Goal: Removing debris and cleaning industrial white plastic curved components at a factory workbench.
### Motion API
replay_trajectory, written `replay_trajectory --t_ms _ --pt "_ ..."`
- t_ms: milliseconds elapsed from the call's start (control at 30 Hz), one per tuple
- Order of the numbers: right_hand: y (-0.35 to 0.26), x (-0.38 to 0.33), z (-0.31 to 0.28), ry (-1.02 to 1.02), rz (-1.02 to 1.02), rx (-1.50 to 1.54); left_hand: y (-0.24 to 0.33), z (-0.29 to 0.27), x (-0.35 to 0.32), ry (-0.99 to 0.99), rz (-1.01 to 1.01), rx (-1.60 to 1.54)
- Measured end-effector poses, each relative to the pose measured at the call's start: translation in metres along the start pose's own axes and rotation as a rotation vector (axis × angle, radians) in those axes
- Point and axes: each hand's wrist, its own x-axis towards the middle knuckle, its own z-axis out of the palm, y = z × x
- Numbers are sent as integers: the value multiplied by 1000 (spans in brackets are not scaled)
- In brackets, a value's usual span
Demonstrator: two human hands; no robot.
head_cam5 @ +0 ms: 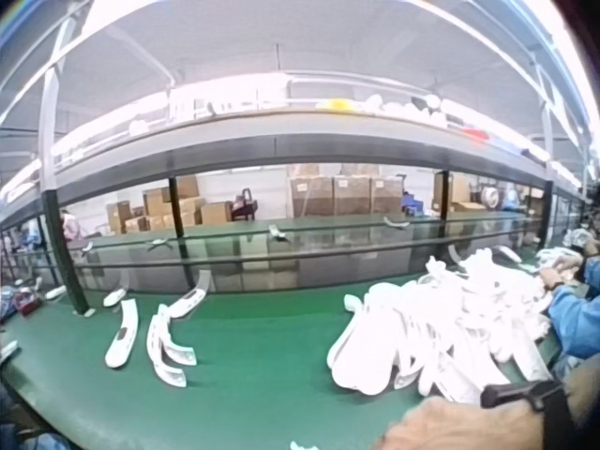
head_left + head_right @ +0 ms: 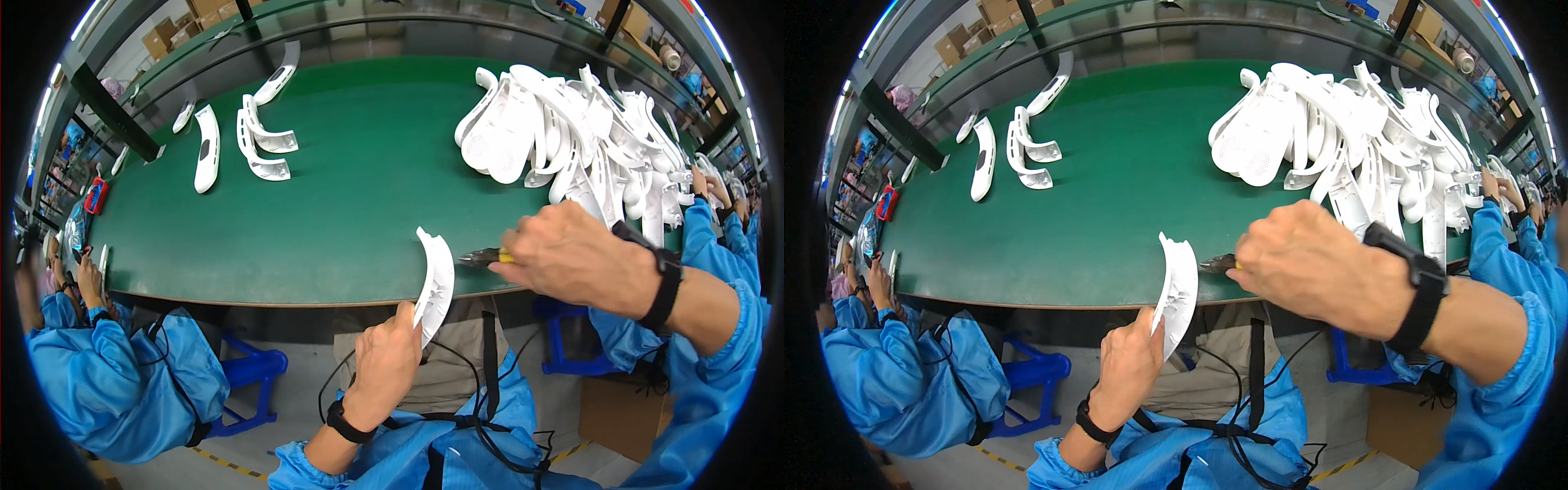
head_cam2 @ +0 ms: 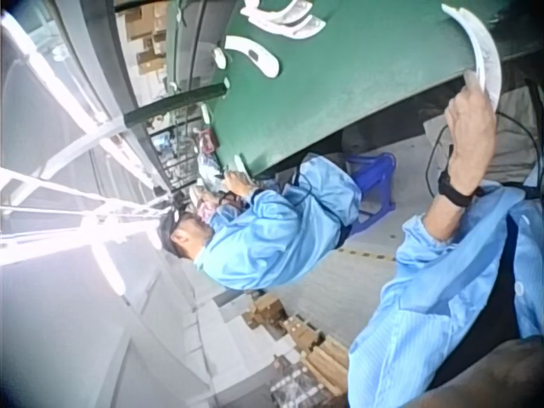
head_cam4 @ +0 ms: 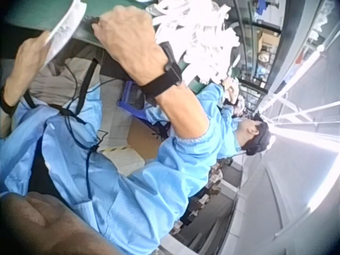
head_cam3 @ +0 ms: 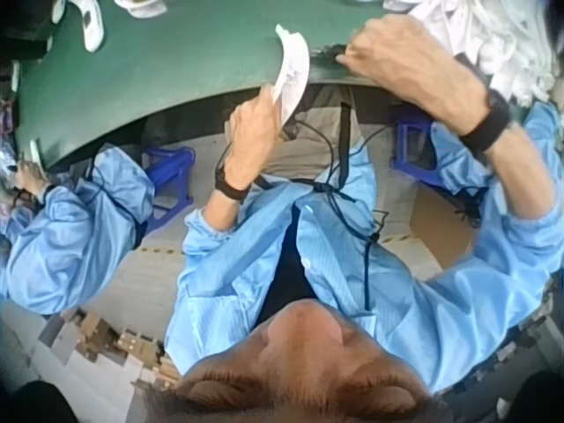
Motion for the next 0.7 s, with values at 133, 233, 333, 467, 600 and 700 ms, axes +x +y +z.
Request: replay_trajectory --t_ms 133,233,333,467,600,700 --pt "-14 -13 -7 -7 -23 174 2 2 -1 -22 -20 0" --pt "-26 -13 10 25 -11 195 0 6 -2 -2 -10 -19" --pt "-33 -10 23 2 23 150 0 6 -2 6 -11 -16" --pt "-38 -10 29 -15 37 117 3 6 -3 18 -21 -18" --pt "-39 -8 29 39 32 102 4 7 -2 20 -17 -21" --pt "-39 -8 30 32 30 93 2 8 -2 26 -13 -21"
